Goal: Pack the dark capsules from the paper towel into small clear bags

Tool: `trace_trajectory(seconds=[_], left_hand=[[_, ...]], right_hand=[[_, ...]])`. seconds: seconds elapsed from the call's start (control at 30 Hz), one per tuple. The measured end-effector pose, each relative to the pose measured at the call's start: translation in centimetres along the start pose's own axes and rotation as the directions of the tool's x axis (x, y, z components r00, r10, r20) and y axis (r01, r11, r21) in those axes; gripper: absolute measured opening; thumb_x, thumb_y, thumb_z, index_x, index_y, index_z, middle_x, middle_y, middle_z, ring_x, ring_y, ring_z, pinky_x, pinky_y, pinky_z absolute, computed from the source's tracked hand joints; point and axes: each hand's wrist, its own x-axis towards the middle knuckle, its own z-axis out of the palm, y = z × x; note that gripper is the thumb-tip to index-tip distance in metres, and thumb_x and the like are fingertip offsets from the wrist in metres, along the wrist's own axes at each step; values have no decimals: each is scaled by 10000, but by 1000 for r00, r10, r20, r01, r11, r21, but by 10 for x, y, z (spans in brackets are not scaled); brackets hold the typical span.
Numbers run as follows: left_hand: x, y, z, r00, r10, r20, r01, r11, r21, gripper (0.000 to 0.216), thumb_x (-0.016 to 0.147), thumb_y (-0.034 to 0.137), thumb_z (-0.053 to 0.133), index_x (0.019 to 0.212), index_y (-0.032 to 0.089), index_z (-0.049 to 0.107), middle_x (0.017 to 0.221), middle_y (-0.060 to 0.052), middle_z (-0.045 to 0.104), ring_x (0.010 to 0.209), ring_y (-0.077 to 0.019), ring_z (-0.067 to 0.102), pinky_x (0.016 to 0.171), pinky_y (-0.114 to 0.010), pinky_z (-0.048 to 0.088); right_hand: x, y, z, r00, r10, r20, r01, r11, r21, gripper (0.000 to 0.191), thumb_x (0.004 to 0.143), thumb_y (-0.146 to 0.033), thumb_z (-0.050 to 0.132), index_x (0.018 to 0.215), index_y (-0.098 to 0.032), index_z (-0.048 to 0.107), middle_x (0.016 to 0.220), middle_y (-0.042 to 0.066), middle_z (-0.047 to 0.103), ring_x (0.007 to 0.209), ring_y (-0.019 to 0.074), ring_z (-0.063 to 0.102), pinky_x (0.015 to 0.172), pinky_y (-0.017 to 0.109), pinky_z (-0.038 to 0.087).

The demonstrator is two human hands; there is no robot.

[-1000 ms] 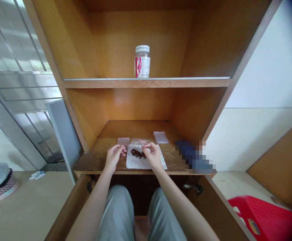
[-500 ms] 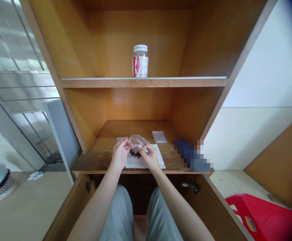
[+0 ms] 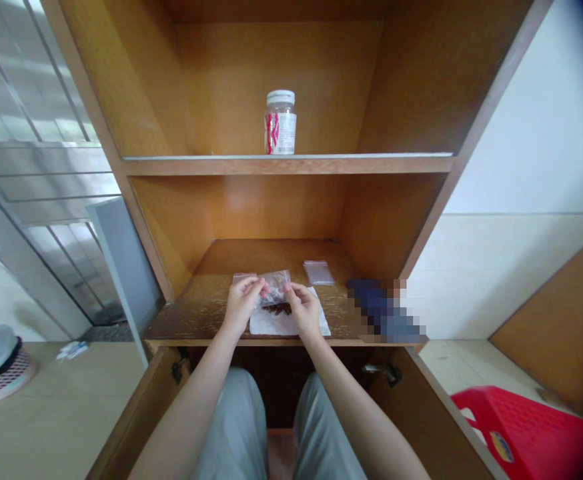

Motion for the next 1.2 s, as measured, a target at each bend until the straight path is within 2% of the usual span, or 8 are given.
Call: trace_trajectory(seconds=[0.1,0.23,0.5,0.67,0.9,1.2], left_hand=[[0,-5,-1,998,24,57,-32,991,133,188,713,319,567,716,146,641,734,-66,657,704,-176,596,686,-287,459],[-1,-7,1,984,117,131,-149,953,265,173,710,307,581,774,168,661,818,-70,672,789,-194,603,762,-309,444],[0,-12,4,981,151,120,-181,933,311,160,716,309,576,746,167,641,777,-60,661,745,-183,597,728,-296,447],[-1,-10,1,971,183,157,-226,919,324,152,754,266,516,760,179,641,805,-59,660,771,-183,591,758,-296,431],[-3,-2,3,951,237,199,-302,851,429,156,761,227,492,740,194,643,778,-52,660,735,-181,582,722,-288,419],[-7,0,4,932,242,270,-359,722,592,159,764,195,476,722,198,629,750,-53,645,729,-188,566,720,-307,396]], right_hand=[[1,-1,-1,997,-61,47,64,996,-54,202,738,-355,563,801,-198,673,752,44,648,703,168,569,682,310,446],[0,-4,0,986,-117,120,123,992,-43,173,735,-312,573,834,-224,685,777,38,629,690,152,549,649,292,441],[-2,-10,0,952,-177,251,196,979,-55,214,740,-250,555,923,-244,666,775,29,583,720,148,527,671,287,448],[-2,-11,0,956,-168,240,188,980,-66,256,755,-270,540,988,-248,644,811,40,585,715,149,526,661,289,456],[-3,-16,-1,967,-182,177,208,968,-144,153,749,-293,548,846,-218,638,779,35,574,672,143,514,632,277,445],[-5,-12,-1,962,-189,198,229,952,-204,131,764,-280,517,749,-202,622,687,21,564,616,140,493,589,269,415]])
